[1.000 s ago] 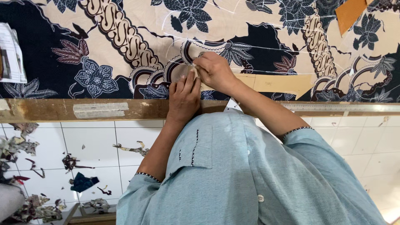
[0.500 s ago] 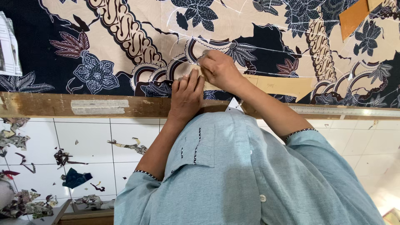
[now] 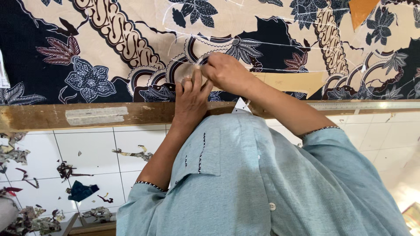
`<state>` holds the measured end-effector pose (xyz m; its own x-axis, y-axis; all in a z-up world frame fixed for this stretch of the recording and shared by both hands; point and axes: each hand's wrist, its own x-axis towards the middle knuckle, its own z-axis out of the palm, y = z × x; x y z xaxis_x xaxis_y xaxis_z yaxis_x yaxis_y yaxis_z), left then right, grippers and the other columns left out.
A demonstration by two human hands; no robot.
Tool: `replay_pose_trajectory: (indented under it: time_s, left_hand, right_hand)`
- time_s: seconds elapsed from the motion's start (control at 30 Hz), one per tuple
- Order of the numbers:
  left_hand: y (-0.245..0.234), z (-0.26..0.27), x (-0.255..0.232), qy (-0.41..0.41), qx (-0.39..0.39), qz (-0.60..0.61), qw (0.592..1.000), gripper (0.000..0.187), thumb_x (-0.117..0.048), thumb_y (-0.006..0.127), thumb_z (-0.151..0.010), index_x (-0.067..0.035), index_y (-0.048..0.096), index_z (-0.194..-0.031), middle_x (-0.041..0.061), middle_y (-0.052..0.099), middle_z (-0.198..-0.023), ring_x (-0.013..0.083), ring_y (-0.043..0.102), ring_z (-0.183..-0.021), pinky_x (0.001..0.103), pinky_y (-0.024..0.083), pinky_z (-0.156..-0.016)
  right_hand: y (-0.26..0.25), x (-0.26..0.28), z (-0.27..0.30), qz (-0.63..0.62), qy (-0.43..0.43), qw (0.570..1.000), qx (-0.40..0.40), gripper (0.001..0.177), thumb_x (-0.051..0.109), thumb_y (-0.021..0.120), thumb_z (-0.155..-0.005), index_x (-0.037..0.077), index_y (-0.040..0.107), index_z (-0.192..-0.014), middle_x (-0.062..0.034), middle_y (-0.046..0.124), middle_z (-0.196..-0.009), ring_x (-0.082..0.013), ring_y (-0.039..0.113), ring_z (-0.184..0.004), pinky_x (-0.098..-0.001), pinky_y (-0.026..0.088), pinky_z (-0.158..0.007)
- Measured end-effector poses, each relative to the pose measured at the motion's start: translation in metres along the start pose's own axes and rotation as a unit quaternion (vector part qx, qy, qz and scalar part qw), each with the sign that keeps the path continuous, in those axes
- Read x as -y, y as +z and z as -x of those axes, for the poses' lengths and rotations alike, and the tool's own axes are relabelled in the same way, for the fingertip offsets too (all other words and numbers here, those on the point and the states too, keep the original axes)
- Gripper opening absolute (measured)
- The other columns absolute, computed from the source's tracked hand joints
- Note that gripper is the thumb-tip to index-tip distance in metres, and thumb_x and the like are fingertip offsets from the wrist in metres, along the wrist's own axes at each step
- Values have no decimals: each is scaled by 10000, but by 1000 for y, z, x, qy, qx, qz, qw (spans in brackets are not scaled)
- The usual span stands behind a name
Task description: The person places a cardboard pattern on a large piece of patterned fabric laid out on a table. They use a white triangular tool and a white marking tool to trace or mark the fabric along the pattern's edges. The person adjusts the pattern and tool positions multiple times to complete the marking.
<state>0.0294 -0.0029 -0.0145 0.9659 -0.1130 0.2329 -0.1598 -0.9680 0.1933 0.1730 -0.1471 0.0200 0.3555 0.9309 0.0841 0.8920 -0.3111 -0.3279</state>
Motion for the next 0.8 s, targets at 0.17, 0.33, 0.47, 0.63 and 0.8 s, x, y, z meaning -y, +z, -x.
replay_pose_trajectory:
  time_s: [0.17,0.33,0.47,0.63,0.8]
  left_hand:
    - [-5,-4,-3,-10,26,24,999,442,-124,609,-920,-219,699,-1342,195,507,-1488,361,542,-1184,523,367,-1061]
    - [-12,-7,-10,-18,31,13,999,449,-98,616,-924,-203,695,-1354,209,517,-1497,377,552,-1200,562,393,-1070]
    - [-13,-9,-19,-27,40,9,999,496,-94,619,-874,-167,663,-1362,210,524,-1455,419,546,-1194,587,397,-1037]
    - [-3,-16,-52,-22,13,60,998,525,-68,597,-857,-58,614,-1382,213,521,-1429,448,526,-1285,612,408,-1106]
    - [21,-30,-116,40,47,151,987,382,-114,596,-961,2,625,-1324,242,523,-1463,431,483,-1379,607,384,-1161]
  right_hand:
    - [-24,-17,54,55,20,997,52,110,104,725,-880,5,687,-850,-108,590,-802,-268,616,-798,-393,551,-673]
    - [-62,-38,118,94,74,989,87,98,77,709,-799,30,701,-885,-106,615,-857,-285,652,-854,-409,566,-740]
    - [-74,-44,153,8,140,990,-27,226,-8,693,-846,20,727,-1068,-119,648,-1005,-307,663,-901,-404,554,-748]
    - [-52,-50,156,-52,142,985,-84,273,69,758,-825,20,708,-1089,-134,652,-1027,-321,665,-887,-411,550,-733]
    - [-27,-57,143,-119,94,982,-112,164,102,775,-878,36,705,-1010,-114,640,-971,-320,654,-857,-411,545,-711]
